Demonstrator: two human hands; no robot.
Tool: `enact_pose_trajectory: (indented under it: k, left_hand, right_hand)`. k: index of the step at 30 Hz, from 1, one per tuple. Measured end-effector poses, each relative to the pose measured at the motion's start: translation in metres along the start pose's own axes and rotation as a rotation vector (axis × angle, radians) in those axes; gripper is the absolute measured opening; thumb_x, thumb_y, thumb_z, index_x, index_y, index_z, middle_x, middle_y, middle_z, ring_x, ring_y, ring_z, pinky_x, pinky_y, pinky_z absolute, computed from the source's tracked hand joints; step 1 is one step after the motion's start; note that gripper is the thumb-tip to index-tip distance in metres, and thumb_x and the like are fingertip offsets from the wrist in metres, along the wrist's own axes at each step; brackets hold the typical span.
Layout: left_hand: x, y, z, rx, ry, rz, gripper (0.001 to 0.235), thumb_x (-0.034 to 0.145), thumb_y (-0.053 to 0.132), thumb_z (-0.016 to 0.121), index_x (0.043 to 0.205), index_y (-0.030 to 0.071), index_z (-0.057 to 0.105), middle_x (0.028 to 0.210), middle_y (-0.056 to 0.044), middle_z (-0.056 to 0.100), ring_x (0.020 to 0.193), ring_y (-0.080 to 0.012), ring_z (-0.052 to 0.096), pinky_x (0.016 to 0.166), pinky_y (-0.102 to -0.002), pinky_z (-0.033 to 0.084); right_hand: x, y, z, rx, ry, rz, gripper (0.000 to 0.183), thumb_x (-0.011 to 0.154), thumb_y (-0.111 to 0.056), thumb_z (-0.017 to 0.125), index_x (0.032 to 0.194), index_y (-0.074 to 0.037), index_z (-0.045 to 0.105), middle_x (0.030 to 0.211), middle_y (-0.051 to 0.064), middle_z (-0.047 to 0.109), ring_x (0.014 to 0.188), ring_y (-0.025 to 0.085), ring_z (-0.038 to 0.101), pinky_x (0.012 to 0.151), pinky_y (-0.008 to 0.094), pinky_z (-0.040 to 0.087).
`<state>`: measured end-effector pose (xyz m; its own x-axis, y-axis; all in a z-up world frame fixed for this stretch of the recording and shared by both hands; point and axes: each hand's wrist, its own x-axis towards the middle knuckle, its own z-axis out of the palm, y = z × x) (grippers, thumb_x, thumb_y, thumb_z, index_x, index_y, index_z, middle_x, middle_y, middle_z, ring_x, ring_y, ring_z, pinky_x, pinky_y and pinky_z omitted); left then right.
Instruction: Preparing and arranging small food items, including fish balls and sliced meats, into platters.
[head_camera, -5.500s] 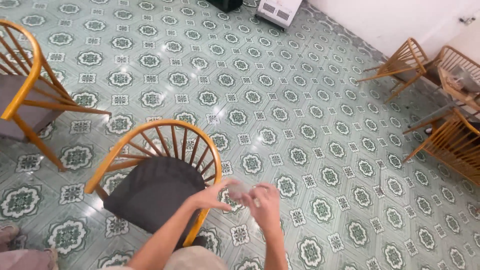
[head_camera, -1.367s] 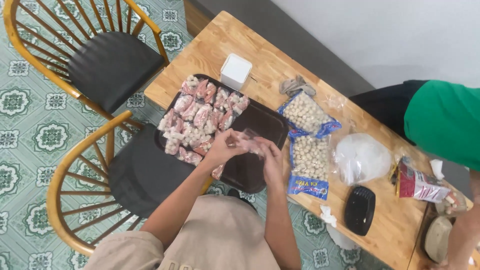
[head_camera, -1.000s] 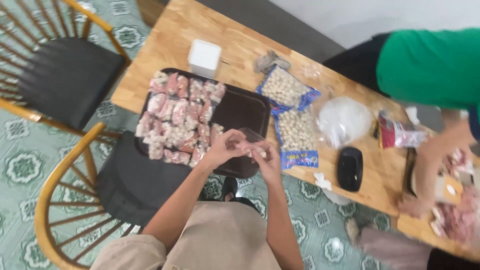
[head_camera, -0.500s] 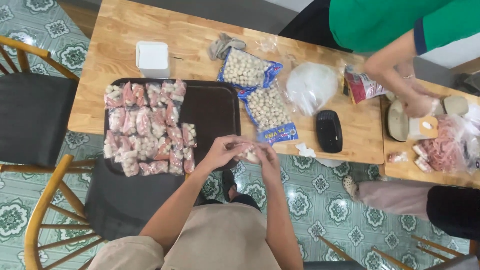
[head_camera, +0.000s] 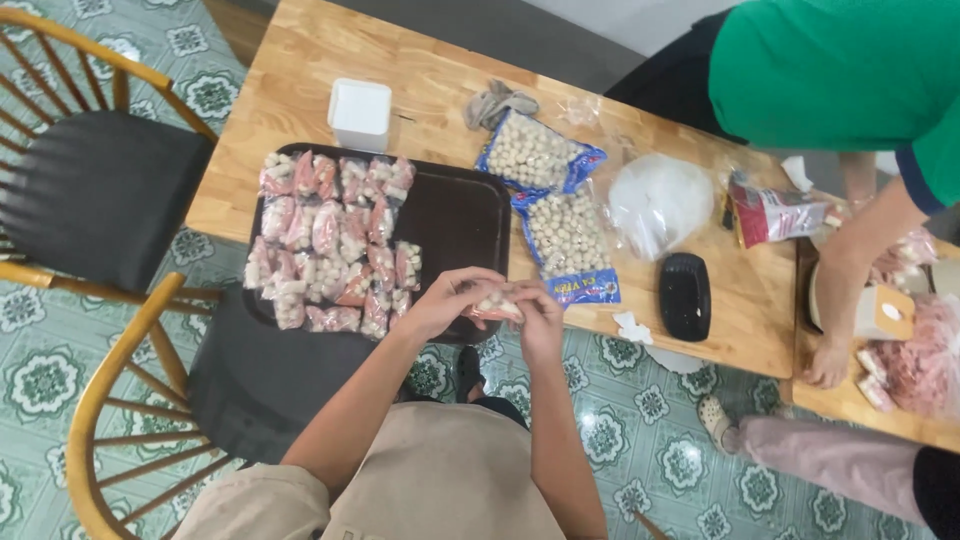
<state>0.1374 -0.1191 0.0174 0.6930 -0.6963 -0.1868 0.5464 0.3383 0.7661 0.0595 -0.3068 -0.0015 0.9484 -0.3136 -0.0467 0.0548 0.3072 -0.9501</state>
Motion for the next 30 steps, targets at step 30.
enact_pose_trajectory:
  k: [30]
  left_hand:
    - [-0.014,-0.021,-0.095,0.169,0.62,0.342,0.021,0.093,0.015,0.074,0.104,0.005,0.06,0.101,-0.004,0.072,0.086,-0.0069,0.068,0.063,-0.025,0.056]
  right_hand:
    - [0.106,0.067,0.066,-0.066,-0.447,0.383,0.021,0.1,-0.006,0.064,0.12,0.0,0.065,0.097,0.007,0.069,0.073,0.01,0.062,0.059,0.025,0.05]
